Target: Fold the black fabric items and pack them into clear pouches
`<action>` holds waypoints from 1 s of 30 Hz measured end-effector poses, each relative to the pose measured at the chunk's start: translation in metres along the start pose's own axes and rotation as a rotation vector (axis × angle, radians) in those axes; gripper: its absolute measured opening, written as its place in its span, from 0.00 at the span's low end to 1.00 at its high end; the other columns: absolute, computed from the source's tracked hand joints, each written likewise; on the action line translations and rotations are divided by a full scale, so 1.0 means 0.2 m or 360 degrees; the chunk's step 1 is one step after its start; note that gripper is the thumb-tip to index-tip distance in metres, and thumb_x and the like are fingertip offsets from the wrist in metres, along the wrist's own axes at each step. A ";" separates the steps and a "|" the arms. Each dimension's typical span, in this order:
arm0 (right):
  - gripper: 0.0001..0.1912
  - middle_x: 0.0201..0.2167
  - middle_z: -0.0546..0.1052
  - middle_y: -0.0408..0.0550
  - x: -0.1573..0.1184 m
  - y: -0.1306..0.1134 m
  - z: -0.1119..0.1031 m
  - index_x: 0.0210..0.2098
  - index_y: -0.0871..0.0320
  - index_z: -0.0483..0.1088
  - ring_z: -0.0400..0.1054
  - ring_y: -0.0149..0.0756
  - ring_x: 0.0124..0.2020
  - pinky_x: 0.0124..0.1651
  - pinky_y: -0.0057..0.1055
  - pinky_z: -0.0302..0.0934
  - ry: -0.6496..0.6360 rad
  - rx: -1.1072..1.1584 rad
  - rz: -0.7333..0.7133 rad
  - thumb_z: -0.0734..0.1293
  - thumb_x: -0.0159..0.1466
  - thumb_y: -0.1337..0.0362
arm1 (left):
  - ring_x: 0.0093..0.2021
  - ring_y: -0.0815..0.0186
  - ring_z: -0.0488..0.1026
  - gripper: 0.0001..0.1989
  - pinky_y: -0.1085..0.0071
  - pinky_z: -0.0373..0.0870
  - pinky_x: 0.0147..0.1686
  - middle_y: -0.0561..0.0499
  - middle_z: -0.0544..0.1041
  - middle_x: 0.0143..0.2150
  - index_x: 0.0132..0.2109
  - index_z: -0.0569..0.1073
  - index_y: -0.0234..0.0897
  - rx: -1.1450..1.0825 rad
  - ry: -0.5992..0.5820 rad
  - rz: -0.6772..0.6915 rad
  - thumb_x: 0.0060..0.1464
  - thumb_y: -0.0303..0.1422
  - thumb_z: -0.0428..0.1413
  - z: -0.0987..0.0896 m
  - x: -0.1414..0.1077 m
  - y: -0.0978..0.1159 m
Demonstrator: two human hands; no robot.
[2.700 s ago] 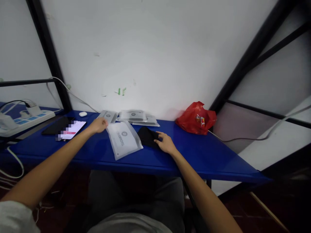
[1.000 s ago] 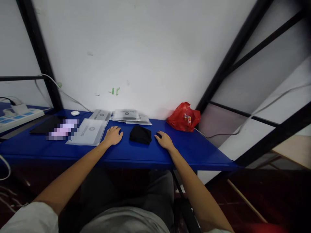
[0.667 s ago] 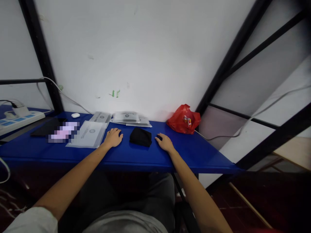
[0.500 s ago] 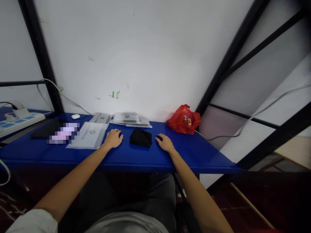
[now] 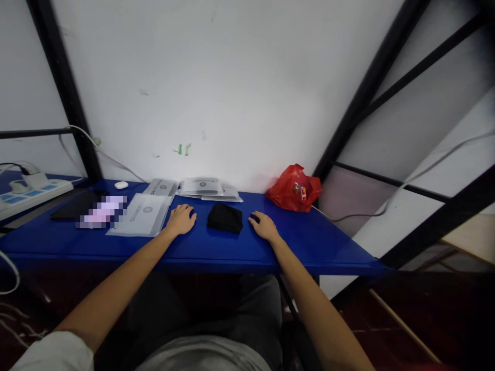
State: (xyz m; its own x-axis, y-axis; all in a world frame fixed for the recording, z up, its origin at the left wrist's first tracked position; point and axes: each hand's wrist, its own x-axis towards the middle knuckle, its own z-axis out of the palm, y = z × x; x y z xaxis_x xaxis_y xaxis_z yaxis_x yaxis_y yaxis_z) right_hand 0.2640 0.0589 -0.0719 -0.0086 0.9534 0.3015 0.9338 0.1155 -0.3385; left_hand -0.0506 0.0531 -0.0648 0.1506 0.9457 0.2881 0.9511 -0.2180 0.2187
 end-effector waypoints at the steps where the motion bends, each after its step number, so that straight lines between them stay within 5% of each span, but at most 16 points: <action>1: 0.20 0.57 0.69 0.57 0.00 0.00 0.00 0.52 0.63 0.69 0.60 0.43 0.60 0.61 0.36 0.53 -0.0002 0.0000 -0.0002 0.61 0.64 0.60 | 0.58 0.53 0.62 0.22 0.58 0.59 0.55 0.40 0.68 0.58 0.55 0.69 0.32 -0.0002 0.0002 0.0002 0.60 0.38 0.43 0.00 0.00 0.00; 30: 0.19 0.56 0.70 0.56 0.01 0.01 0.01 0.51 0.61 0.70 0.61 0.42 0.59 0.61 0.37 0.53 0.0025 0.0019 -0.0016 0.61 0.63 0.60 | 0.57 0.54 0.64 0.21 0.60 0.60 0.55 0.41 0.69 0.57 0.54 0.70 0.32 -0.0005 0.0034 0.0023 0.60 0.37 0.43 0.01 0.00 -0.02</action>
State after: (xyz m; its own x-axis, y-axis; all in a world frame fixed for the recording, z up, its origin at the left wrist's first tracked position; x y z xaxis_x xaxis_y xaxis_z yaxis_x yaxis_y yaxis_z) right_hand 0.2652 0.0619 -0.0743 -0.0125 0.9477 0.3188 0.9293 0.1287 -0.3461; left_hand -0.0531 0.0548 -0.0667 0.1585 0.9370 0.3112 0.9481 -0.2325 0.2170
